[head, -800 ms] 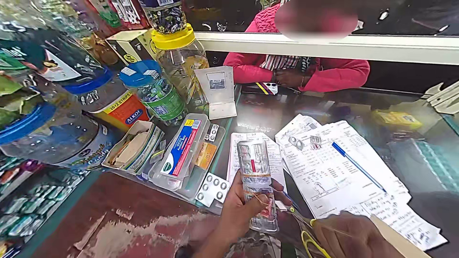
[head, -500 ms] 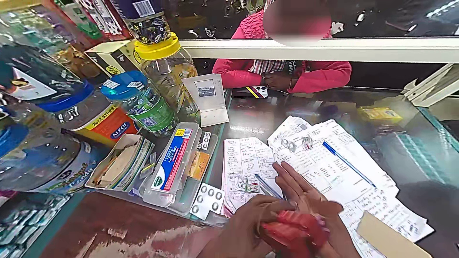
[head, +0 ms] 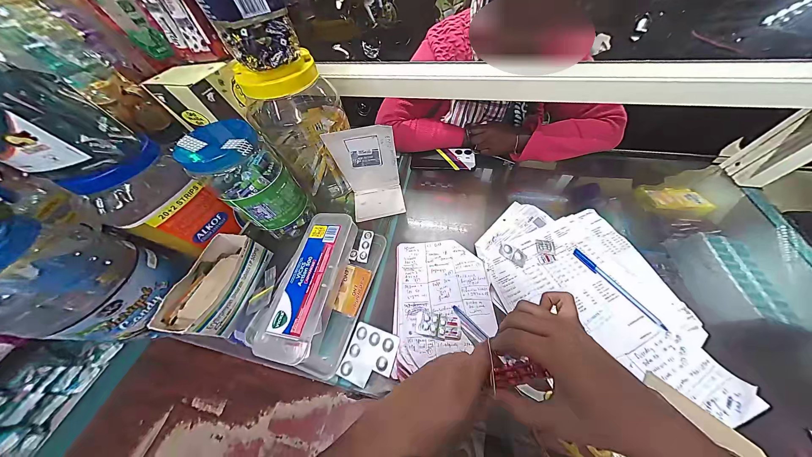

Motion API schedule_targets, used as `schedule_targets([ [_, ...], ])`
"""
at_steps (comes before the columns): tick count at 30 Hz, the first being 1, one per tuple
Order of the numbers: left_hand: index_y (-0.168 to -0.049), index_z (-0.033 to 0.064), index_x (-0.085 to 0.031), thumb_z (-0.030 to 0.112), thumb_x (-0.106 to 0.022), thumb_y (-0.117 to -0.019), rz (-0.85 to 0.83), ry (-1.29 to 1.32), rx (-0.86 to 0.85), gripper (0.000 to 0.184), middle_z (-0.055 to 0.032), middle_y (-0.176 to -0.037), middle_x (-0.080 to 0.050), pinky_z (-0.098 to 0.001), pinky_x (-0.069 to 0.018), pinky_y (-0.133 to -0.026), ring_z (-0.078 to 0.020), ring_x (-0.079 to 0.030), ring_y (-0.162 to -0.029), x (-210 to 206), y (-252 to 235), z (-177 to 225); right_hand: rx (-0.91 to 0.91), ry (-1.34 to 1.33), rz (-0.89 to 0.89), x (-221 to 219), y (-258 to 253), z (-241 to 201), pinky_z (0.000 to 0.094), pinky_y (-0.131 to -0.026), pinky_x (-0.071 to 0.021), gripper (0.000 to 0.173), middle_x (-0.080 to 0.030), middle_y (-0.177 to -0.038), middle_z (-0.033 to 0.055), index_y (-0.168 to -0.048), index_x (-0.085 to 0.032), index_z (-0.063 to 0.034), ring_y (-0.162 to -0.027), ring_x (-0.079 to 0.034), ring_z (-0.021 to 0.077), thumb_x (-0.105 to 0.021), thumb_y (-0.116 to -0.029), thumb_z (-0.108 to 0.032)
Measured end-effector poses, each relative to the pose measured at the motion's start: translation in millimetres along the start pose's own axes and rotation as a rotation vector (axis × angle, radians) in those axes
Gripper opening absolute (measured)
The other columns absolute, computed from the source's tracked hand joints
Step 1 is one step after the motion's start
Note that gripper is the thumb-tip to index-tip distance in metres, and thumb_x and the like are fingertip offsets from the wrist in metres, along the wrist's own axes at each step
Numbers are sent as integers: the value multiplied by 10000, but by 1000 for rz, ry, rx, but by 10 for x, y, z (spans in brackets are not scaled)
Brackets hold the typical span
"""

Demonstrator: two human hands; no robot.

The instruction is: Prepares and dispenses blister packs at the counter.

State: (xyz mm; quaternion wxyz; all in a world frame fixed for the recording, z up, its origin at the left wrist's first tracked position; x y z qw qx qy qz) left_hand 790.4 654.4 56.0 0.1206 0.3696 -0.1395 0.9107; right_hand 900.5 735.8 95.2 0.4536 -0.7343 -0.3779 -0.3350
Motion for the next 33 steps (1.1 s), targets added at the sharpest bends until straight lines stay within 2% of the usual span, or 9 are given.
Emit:
schedule_targets([
  [3, -1200, -56, -514, 181, -677, -972, 14, 326, 12, 367, -148, -830, -682, -323, -577, -694, -192, -697, -739, 13, 42, -94, -169, -266, 122, 163, 82, 169, 375, -955, -376, 332, -674, -894, -70, -1000, -633, -201, -883, -610, 29, -708, -821, -470],
  [6, -1291, -32, -445, 132, -687, -969, 87, 745, 120, 435, -101, -1037, -714, -283, -605, -807, -104, -722, -879, -32, 81, -243, -308, -333, 377, 356, 237, 326, 197, -877, -499, 277, -685, -979, -145, -1024, -538, -256, -971, -630, -27, -710, -880, -418],
  [10, -1325, 36, -358, 32, -574, -1008, 352, 1272, 363, 384, -89, -1177, -707, -336, -622, -830, -165, -741, -921, -116, 54, -304, -248, -154, 353, 180, 347, -45, 223, -924, -444, 174, -665, -1000, 31, -1057, -662, -134, -1024, -588, 108, -720, -946, -255],
  [16, -1385, 6, -341, 99, -467, -1067, 610, 1345, 497, 355, -117, -1191, -698, -307, -583, -921, -159, -714, -1033, -284, 14, -331, -122, 94, 268, -306, 390, -150, 279, -860, -442, 347, -652, -1026, 45, -1217, -670, -156, -966, -580, 182, -617, -1011, -429],
  [20, -1444, 2, -274, 193, -336, -1110, 591, 1298, 504, 389, -112, -1248, -662, -316, -555, -981, -146, -680, -1115, -386, 30, -269, -209, -8, 270, -299, 449, -47, 194, -889, -463, 315, -672, -1013, 59, -1147, -742, -141, -990, -588, 156, -647, -988, -396],
  [24, -1485, -17, -269, 259, -267, -1113, 508, 1290, 586, 463, -88, -1303, -554, -276, -522, -1005, -65, -607, -1156, -523, 98, -155, -247, -46, 304, -307, 546, -26, 162, -875, -469, 351, -680, -1052, 35, -1003, -678, -155, -1012, -598, 114, -677, -948, -501],
  [28, -1300, 52, -434, 173, -311, -1103, 506, 1305, 478, 262, 20, -1074, -659, -278, -585, -876, -53, -679, -972, -565, 147, -130, -363, -217, 378, -322, 626, -61, 106, -829, -538, 239, -710, -1044, 83, -1032, -675, -64, -963, -673, 28, -752, -914, -257],
  [30, -1256, 38, -580, 78, -478, -1053, 559, 1214, 438, 231, 49, -1012, -729, -231, -569, -817, -18, -686, -896, -532, 223, -158, -438, -363, 413, -328, 686, -40, 130, -782, -575, 289, -709, -1036, 75, -1093, -674, -32, -897, -685, 3, -762, -847, -155],
  [33, -1034, 37, -778, -18, -691, -905, 736, 1164, 482, 165, 7, -912, -779, -201, -594, -755, -19, -715, -803, -518, 323, -184, -545, -611, 491, -339, 804, 13, 167, -723, -607, 255, -724, -1026, 7, -1076, -709, -62, -840, -692, -2, -737, -823, -63],
])
Point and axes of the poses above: each hand's wrist, its own y-axis away from the middle knuckle, its own x-axis out of the back of the hand, z = x × y, the point moved 6 cm from there along -y, towards the middle knuckle
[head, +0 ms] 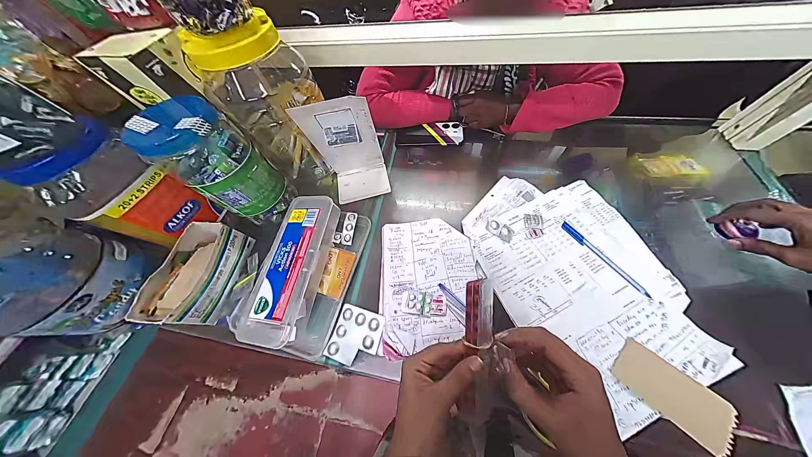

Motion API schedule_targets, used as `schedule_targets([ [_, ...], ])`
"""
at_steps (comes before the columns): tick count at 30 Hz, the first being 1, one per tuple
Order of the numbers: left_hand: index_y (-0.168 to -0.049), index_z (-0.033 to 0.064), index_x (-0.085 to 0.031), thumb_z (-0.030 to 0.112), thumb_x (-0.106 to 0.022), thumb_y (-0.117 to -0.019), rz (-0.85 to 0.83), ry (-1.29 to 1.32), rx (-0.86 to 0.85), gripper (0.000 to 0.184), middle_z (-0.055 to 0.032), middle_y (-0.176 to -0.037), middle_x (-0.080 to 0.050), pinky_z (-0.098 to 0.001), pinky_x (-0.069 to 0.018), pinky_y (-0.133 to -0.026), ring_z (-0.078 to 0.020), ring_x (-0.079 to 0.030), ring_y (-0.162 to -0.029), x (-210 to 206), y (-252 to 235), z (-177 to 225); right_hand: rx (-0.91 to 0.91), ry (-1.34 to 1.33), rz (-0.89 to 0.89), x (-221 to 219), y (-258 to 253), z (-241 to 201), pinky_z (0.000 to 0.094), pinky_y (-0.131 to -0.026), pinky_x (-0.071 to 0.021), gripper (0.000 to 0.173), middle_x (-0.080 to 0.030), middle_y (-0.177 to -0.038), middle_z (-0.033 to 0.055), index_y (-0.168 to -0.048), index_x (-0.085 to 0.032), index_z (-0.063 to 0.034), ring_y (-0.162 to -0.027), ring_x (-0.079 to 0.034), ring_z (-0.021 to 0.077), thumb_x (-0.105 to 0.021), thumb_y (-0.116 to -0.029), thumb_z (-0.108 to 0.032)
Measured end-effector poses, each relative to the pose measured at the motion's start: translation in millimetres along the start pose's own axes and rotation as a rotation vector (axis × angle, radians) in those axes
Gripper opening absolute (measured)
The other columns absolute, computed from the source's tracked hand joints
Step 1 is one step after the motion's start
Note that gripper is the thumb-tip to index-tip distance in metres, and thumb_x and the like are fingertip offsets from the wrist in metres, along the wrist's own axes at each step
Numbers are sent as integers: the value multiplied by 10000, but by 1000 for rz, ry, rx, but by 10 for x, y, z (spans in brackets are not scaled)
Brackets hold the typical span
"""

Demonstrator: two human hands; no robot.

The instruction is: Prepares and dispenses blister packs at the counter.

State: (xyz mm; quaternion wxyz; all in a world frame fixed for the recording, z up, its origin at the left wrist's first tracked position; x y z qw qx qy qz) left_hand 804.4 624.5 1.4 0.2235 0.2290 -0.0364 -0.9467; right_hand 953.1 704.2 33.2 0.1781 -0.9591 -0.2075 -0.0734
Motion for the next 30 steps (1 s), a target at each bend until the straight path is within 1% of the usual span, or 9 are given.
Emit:
schedule_targets([
  [2, -917, 47, -776, -33, -743, -850, 101, 5, -23, 110, -10, -846, -773, -187, -587, -687, -19, -705, -729, 45, -3, -36, -99, -132, 15, 34, 24, 30, 174, -722, -598, 253, -736, -1022, -29, -1058, -730, -83, -834, -688, 7, -694, -828, 14],
  [6, -877, 50, -696, -16, -772, -826, 115, -68, -144, 112, -12, -893, -729, -192, -586, -671, -28, -681, -739, 60, 6, -179, -276, -269, 4, 47, 81, 148, 184, -678, -584, 273, -721, -1056, 8, -1137, -697, -29, -792, -677, 34, -602, -899, 63],
  [8, -898, 34, -640, 49, -770, -846, 87, -294, -263, 141, -26, -931, -658, -168, -567, -686, -21, -648, -794, 69, 12, -240, -286, -246, -13, 80, 120, 176, 182, -731, -591, 316, -669, -1125, 29, -1225, -707, -32, -878, -671, 44, -605, -931, 24],
  [11, -1032, -21, -686, 236, -760, -901, 15, -892, -471, 297, -140, -986, -663, -193, -591, -674, -101, -689, -831, -6, 62, -70, -170, -132, 39, 153, 188, 148, 218, -842, -606, 414, -734, -1128, 13, -1313, -614, 10, -975, -710, 58, -670, -904, 31],
  [14, -1086, 109, -784, 330, -681, -917, 68, -1312, -680, 297, -94, -886, -674, -282, -532, -597, -202, -646, -741, -78, 53, 139, 68, 204, 82, 172, 311, 78, 182, -868, -596, 163, -763, -1071, 5, -1082, -660, -33, -994, -716, 14, -704, -925, -53],
  [18, -1030, 112, -781, 174, -660, -935, -144, -1407, -892, 166, -66, -970, -727, -308, -571, -700, -220, -685, -851, -108, -4, 158, 461, 485, -35, -7, 450, -30, 207, -1034, -493, 97, -692, -1122, 80, -1069, -690, -74, -1153, -640, 123, -619, -1004, -86],
  [24, -1016, 65, -747, 95, -564, -980, -378, -1553, -1122, 189, -94, -1162, -737, -389, -554, -917, -298, -675, -1139, -162, -13, 182, 592, 615, -102, -124, 535, -4, 219, -1007, -515, 121, -705, -1072, 120, -1095, -674, -38, -1098, -678, 159, -595, -1010, -71],
  [27, -1066, -24, -727, 43, -562, -969, -469, -1508, -1063, 203, -167, -1192, -719, -400, -556, -977, -344, -666, -1186, -185, -86, 167, 610, 641, -69, -161, 517, -14, 224, -986, -528, 118, -709, -1076, 122, -1086, -674, -44, -1088, -683, 169, -588, -1011, -77],
  [30, -995, -52, -701, 24, -613, -946, -493, -1346, -908, 126, -210, -1198, -710, -353, -594, -905, -325, -702, -1140, -164, -195, 193, 611, 664, -30, -222, 489, 0, 229, -987, -526, 104, -703, -1079, 116, -1073, -671, -55, -1089, -678, 174, -593, -1011, -86],
])
Point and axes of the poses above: each hand's wrist, its own y-axis away from the middle knuckle, its own x-axis out of the back of the hand, z = x × y, the point moved 6 cm from there along -y, towards the middle knuckle
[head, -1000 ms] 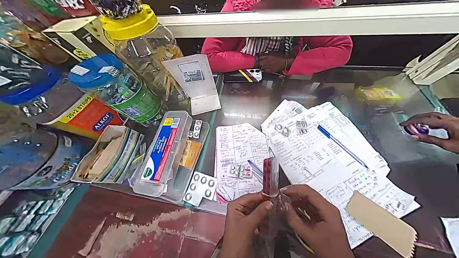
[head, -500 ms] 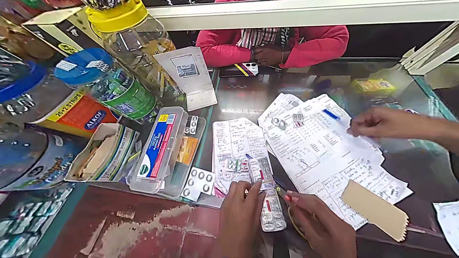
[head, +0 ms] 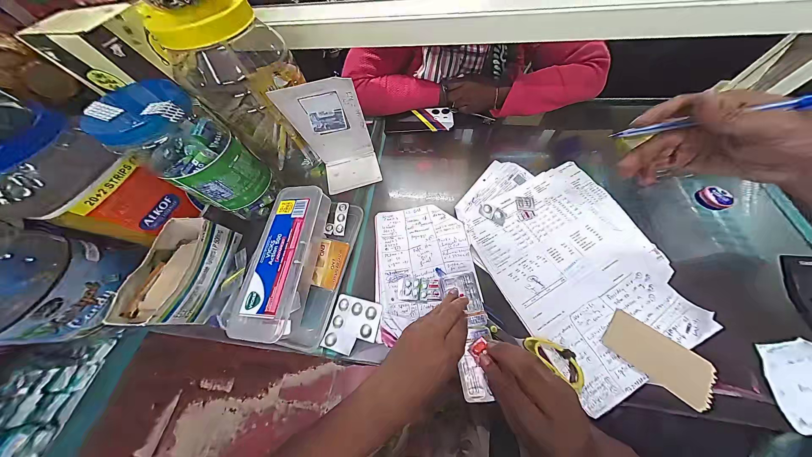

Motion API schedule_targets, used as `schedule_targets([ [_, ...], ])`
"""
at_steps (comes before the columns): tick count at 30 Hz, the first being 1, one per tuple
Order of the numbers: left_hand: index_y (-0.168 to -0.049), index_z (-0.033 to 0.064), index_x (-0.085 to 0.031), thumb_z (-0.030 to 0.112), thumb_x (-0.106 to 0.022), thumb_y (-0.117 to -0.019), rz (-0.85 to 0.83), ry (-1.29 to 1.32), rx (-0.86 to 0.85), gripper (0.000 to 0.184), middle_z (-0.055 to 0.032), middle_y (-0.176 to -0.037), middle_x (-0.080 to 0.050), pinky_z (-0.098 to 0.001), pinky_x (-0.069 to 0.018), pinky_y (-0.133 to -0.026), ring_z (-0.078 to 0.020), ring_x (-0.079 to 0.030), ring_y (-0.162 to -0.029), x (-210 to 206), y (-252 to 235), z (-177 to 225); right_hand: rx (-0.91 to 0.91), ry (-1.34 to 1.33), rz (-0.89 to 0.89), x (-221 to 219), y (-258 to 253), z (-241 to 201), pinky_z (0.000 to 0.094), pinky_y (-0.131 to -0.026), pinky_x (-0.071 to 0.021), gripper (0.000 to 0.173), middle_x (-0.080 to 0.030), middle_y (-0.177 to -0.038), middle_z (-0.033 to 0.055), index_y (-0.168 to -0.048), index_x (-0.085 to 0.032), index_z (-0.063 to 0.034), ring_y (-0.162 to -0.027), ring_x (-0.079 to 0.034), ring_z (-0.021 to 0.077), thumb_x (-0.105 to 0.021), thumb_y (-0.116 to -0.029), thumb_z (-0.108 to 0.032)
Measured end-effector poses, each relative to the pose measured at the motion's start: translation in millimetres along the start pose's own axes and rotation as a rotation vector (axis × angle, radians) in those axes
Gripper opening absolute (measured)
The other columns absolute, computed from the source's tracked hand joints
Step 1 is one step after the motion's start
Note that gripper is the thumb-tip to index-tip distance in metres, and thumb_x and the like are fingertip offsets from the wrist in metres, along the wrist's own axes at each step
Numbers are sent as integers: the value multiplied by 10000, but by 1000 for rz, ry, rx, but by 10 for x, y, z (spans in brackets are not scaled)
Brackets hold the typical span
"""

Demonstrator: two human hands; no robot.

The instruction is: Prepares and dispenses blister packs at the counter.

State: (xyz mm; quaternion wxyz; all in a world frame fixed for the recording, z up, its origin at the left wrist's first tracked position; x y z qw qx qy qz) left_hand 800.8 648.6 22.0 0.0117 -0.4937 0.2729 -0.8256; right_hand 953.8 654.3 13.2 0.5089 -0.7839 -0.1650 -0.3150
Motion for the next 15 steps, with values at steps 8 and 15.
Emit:
schedule_targets([
  [8, -951, -42, -694, 63, -640, -934, -23, 214, 152, 119, -198, -1256, -685, -278, -601, -642, -199, -757, -827, 124, -26, -29, 15, 88, -15, -113, -68, -55, 228, -923, -519, 145, -681, -985, 108, -1068, -696, -62, -958, -657, 197, -567, -1002, -76],
  [15, -969, -9, -668, 103, -618, -979, 154, 207, 157, 124, -191, -1275, -671, -209, -583, -678, -129, -734, -831, 169, 161, 113, 56, 70, -4, 0, -101, -196, 212, -951, -506, 105, -679, -1000, 80, -1066, -666, -74, -981, -655, 169, -575, -1014, -81],
])
Point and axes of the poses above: each hand's wrist, its own y-axis away from the middle knuckle, its own x-axis out of the back of the hand, z = x × y, the point moved 6 cm from there along -y, towards the middle knuckle
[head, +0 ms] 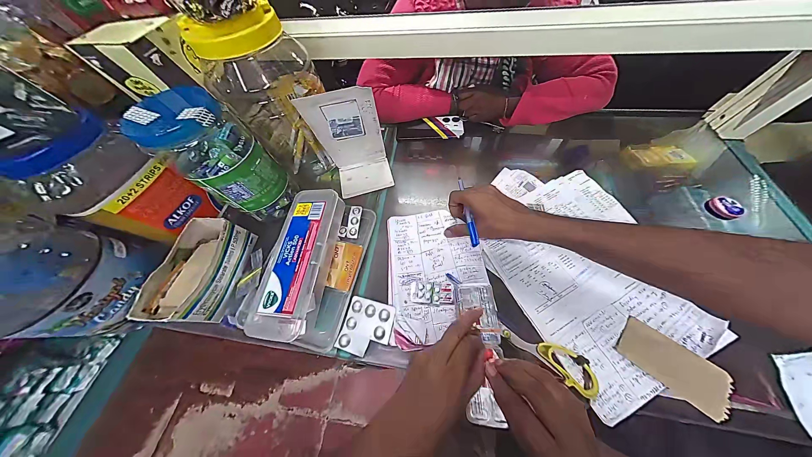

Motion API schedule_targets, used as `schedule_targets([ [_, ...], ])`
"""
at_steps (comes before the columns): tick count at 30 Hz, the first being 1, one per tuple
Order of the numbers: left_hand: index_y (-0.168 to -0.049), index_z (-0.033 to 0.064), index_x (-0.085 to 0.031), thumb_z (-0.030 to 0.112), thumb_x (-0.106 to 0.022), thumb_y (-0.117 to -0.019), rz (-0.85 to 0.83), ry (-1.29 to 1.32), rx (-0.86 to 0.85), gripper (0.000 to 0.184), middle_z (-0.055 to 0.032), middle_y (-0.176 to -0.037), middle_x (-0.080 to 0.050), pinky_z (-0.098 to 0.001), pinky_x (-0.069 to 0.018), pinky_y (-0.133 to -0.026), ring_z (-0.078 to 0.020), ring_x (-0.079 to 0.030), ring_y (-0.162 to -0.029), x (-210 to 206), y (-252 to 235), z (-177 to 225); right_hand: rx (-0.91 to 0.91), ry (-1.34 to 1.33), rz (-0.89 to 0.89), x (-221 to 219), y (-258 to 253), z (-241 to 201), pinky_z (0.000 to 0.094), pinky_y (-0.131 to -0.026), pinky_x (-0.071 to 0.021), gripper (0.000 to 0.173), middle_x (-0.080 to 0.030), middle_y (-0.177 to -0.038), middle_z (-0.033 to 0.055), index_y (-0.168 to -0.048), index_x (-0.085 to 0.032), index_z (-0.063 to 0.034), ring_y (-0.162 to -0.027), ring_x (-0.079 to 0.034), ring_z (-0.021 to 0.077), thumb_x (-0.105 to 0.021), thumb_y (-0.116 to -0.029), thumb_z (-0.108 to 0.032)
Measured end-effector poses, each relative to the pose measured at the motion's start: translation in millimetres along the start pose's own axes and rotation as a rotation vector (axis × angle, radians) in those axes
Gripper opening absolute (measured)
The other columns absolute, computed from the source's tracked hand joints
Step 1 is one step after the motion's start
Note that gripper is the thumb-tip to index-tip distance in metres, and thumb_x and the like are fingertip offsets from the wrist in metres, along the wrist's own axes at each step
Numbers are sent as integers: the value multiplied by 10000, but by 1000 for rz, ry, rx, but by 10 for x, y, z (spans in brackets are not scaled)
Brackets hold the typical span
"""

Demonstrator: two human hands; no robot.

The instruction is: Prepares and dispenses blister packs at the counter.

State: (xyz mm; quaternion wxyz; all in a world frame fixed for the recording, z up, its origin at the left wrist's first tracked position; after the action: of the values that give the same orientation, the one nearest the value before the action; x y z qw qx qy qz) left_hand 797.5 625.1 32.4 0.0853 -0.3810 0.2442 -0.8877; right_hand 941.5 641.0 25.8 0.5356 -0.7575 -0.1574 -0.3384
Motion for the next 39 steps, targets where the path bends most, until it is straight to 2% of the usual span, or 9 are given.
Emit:
schedule_targets([
  [5, -976, -18, -642, 97, -605, -1001, 9, 55, 12, 124, -201, -1304, -654, -167, -565, -785, -94, -722, -953, 214, 133, 132, 49, -68, -10, 111, -158, -183, 250, -889, -548, 103, -720, -933, 139, -985, -710, -2, -883, -703, 206, -610, -977, -24],
  [8, -962, -9, -639, 97, -610, -993, -18, 73, 34, 114, -205, -1324, -644, -162, -559, -777, -87, -723, -952, 365, 189, 177, -16, -98, -64, 132, -399, -316, 217, -784, -564, 81, -726, -825, 157, -908, -722, 39, -765, -718, 191, -643, -901, 23],
  [13, -959, -28, -650, 82, -622, -985, -25, 112, 66, 117, -221, -1333, -630, -164, -556, -826, -99, -712, -1019, 449, 334, 166, -120, -81, -69, 88, -486, -489, 230, -726, -569, 58, -705, -761, 168, -872, -721, 53, -689, -699, 212, -667, -854, 42],
  [18, -954, 1, -648, 104, -618, -987, 12, 5, 75, 112, -190, -1316, -649, -158, -559, -789, -93, -720, -977, 453, 438, 153, -328, -97, -323, 38, -615, -581, 388, -757, -563, 103, -734, -866, 217, -906, -753, 64, -769, -719, 320, -685, -852, 9],
  [22, -943, 8, -693, 117, -629, -957, 42, -123, 122, 127, -165, -1349, -648, -217, -585, -714, -133, -736, -893, 442, 444, 40, -228, -137, -45, -188, -88, -360, 248, -949, -465, 168, -653, -1089, 18, -1104, -696, -209, -1049, -603, 131, -584, -1036, -314],
  [25, -954, -10, -693, 91, -653, -926, 67, -117, 227, 113, -185, -1370, -625, -247, -593, -668, -132, -733, -814, 538, 417, -94, -331, -179, 27, -158, -173, -143, 205, -911, -502, 201, -703, -1061, 10, -1021, -745, -173, -1035, -635, 93, -605, -1028, -318],
  [30, -949, -58, -693, 38, -670, -903, 98, -226, 351, 110, -228, -1364, -615, -368, -608, -630, -231, -739, -741, 678, 217, -418, -397, 231, -121, -120, -182, 194, 486, -780, -558, 334, -747, -1060, 135, -1028, -797, -88, -952, -706, 350, -555, -979, -313],
  [34, -1037, -98, -681, 80, -603, -977, -12, -283, 428, 203, -256, -1404, -571, -430, -606, -747, -305, -738, -876, 673, -135, -715, -458, 262, -253, -106, -313, 406, 578, -780, -549, 258, -738, -1061, 189, -1066, -780, -26, -968, -699, 429, -626, -960, -203],
  [39, -1219, -105, -622, 105, -545, -1022, -232, -342, 567, 298, -245, -1512, -469, -447, -544, -949, -349, -673, -1127, 631, -602, -963, -691, 184, -478, -345, -646, 738, 624, -890, -491, 325, -664, -1130, 297, -1169, -713, 62, -1098, -616, 502, -707, -947, -174],
])
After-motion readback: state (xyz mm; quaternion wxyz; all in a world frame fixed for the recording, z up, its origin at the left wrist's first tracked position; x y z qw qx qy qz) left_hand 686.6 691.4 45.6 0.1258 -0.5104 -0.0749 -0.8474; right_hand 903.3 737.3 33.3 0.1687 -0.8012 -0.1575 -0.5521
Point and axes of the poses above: each hand's wrist, its own y-axis away from the middle knuckle, its own x-axis out of the back of the hand, z = x × y, the point moved 6 cm from there along -y, towards the middle knuckle
